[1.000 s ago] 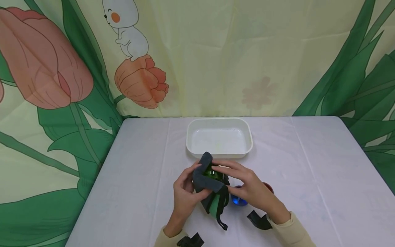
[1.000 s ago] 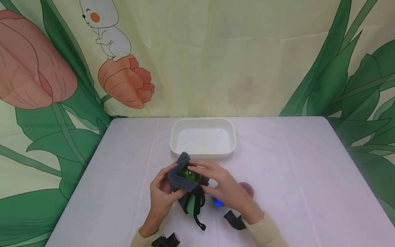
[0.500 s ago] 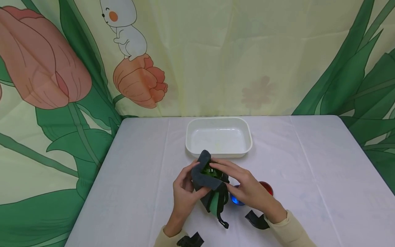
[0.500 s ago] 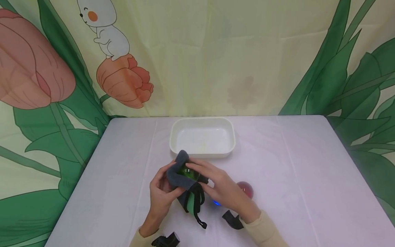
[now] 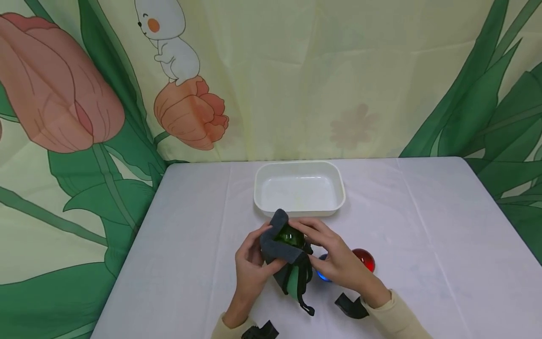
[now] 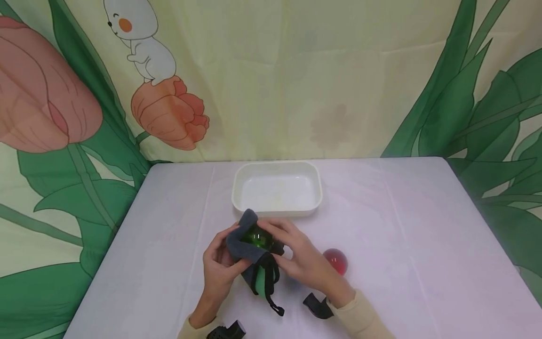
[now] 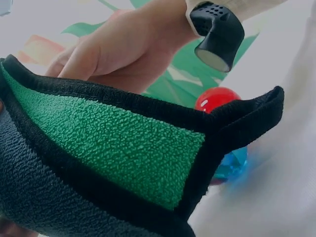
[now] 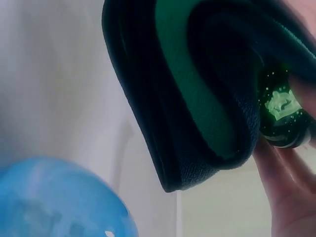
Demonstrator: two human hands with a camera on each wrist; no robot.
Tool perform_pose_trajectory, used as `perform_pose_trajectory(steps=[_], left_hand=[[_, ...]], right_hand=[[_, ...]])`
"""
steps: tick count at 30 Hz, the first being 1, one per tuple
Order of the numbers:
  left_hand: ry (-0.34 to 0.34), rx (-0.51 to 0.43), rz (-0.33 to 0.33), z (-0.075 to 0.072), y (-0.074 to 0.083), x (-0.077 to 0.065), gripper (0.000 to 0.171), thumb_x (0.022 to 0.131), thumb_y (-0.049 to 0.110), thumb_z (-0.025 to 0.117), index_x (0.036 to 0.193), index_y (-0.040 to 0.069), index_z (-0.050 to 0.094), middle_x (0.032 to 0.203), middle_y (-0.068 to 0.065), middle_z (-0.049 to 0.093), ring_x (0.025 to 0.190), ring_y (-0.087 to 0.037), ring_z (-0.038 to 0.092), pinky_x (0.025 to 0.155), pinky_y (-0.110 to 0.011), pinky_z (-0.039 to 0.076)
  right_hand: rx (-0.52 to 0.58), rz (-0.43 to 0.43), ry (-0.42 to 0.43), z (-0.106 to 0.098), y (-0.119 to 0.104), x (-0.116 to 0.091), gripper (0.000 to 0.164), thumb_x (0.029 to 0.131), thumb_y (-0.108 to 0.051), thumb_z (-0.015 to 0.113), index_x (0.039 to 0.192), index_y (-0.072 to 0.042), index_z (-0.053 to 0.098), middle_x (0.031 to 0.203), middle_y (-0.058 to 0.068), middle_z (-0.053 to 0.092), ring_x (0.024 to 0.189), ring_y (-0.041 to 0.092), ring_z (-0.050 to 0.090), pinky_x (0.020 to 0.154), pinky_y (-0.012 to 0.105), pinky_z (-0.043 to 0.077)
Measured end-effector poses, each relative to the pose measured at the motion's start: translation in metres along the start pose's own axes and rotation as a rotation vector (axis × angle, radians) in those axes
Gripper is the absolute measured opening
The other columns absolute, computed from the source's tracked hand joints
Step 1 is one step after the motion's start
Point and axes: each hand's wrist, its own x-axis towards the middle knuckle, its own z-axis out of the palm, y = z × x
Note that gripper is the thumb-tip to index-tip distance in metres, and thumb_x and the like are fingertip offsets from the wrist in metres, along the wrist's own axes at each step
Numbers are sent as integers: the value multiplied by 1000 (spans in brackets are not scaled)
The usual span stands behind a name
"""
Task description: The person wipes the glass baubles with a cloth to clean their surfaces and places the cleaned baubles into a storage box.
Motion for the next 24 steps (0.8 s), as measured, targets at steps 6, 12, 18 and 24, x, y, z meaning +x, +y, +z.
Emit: perform_pose_trajectory(steps=[6, 12, 18, 24], left_hand=[[-4, -1, 20, -2, 0, -1, 58, 74, -13, 78, 127, -11, 54, 138, -11, 58, 131, -20, 54, 107, -30, 45], [-19, 2, 84, -3, -1, 0, 58, 73, -20, 74, 126, -14, 53, 138, -8, 57, 132, -20, 54, 108, -28, 45], [-43, -19, 99, -5, 0, -1, 58, 73, -21, 74, 126, -13, 54, 140, -10, 57, 131, -22, 55, 108, -30, 45], [-79, -36, 119, -5, 0, -1, 58, 74, -19, 75, 127, -13, 53, 142, -11, 55, 131, -24, 54, 108, -30, 45]], right_hand=[[60, 44, 29, 2, 3, -1, 68, 82, 16, 68, 143, -7, 50, 139, 6, 55, 121, 18, 58, 91, 35, 58], [69, 63, 33, 3, 3, -1, 67, 85, 12, 69, 145, -9, 49, 141, 8, 55, 121, 21, 60, 92, 34, 58], [65, 92, 29, 3, 0, -2, 64, 85, 7, 72, 144, -8, 50, 141, 7, 56, 122, 21, 59, 94, 31, 56], [85, 121, 57, 3, -2, -2, 58, 86, 0, 73, 141, -7, 53, 138, 8, 58, 120, 22, 61, 91, 30, 57]])
